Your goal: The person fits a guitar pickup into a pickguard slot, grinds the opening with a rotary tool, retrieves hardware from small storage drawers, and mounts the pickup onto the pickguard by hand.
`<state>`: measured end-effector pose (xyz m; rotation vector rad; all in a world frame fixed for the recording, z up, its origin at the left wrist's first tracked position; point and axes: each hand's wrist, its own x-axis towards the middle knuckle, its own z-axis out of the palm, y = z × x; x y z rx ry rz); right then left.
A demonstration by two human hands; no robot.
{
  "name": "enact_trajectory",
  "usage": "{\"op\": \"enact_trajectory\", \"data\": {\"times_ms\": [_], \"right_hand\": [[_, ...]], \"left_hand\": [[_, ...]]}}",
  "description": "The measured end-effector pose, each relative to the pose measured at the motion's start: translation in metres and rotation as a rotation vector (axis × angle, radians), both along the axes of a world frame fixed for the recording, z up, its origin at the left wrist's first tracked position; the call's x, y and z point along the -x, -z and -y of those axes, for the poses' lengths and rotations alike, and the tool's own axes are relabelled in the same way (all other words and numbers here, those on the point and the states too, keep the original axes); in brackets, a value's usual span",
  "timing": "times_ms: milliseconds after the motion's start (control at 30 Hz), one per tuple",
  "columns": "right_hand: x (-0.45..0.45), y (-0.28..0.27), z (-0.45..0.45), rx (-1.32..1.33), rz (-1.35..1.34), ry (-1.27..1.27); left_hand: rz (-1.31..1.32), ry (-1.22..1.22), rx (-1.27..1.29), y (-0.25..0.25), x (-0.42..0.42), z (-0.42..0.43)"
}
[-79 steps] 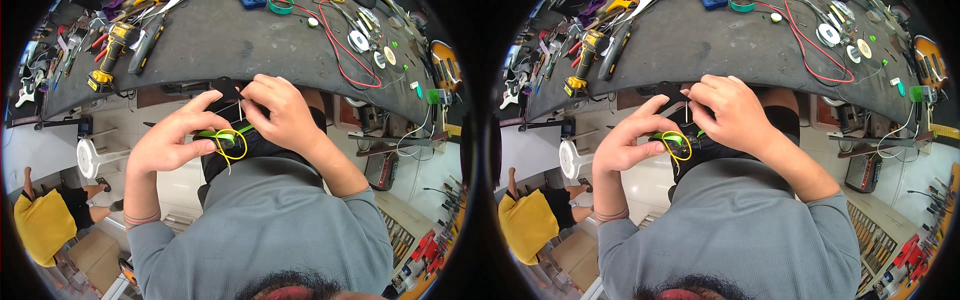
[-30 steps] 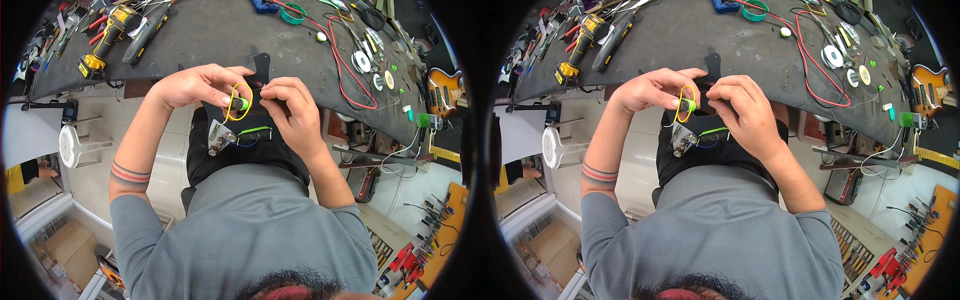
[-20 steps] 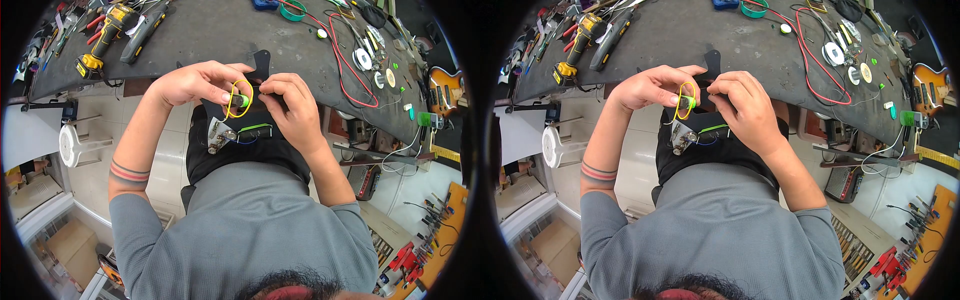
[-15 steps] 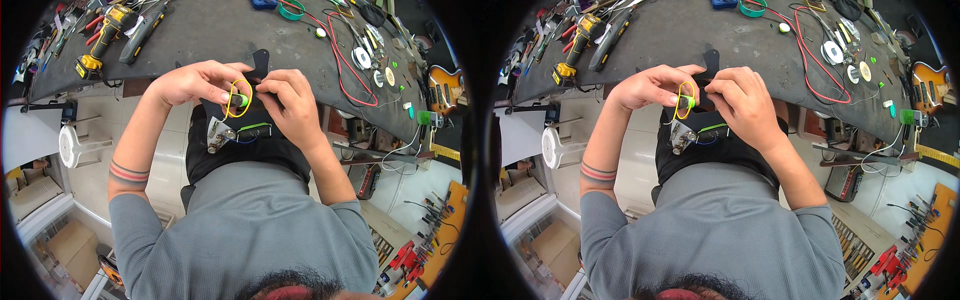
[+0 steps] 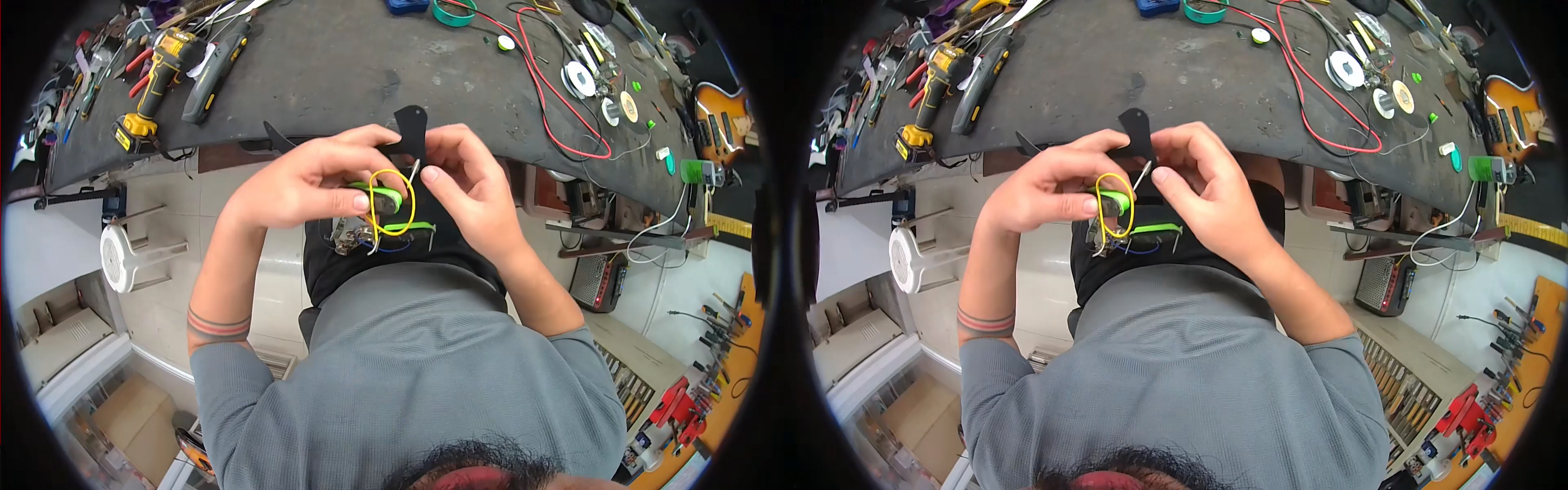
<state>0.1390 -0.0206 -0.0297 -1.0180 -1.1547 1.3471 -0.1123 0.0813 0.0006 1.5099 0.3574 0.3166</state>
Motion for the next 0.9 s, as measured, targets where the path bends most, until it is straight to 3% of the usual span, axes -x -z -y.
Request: {"op": "enact_trajectory", "data": {"times_ms": [200,400,500,667,767,900], "right_hand": [[0.012,-0.005,0.022,-0.130,0.193,0.160],[0.017,-0.003,0.028,-0.216,0.234,0.209],[0.020,-0.005,0.029,-0.182,0.188,0.201],[0.021,-0.007,0.030,-0.045,0.047,0.134],[0.020,-0.005,0.030,-0.002,0.007,0.127],[0.023,-0.007,0.029,0.009,-0.042,0.135]], "left_hand": [[-0.028,-0.128,-0.146,-0.004,0.006,0.022],[-0.016,-0.281,-0.037,-0.005,0.007,0.044],[-0.054,-0.211,-0.376,-0.006,0.013,0.041],[0.015,-0.406,-0.486,-0.010,0.020,0.057],[-0.041,-0.494,-0.736,-0.011,0.024,0.067],[-0.065,-0.510,-0.646,-0.015,0.019,0.082]]}}
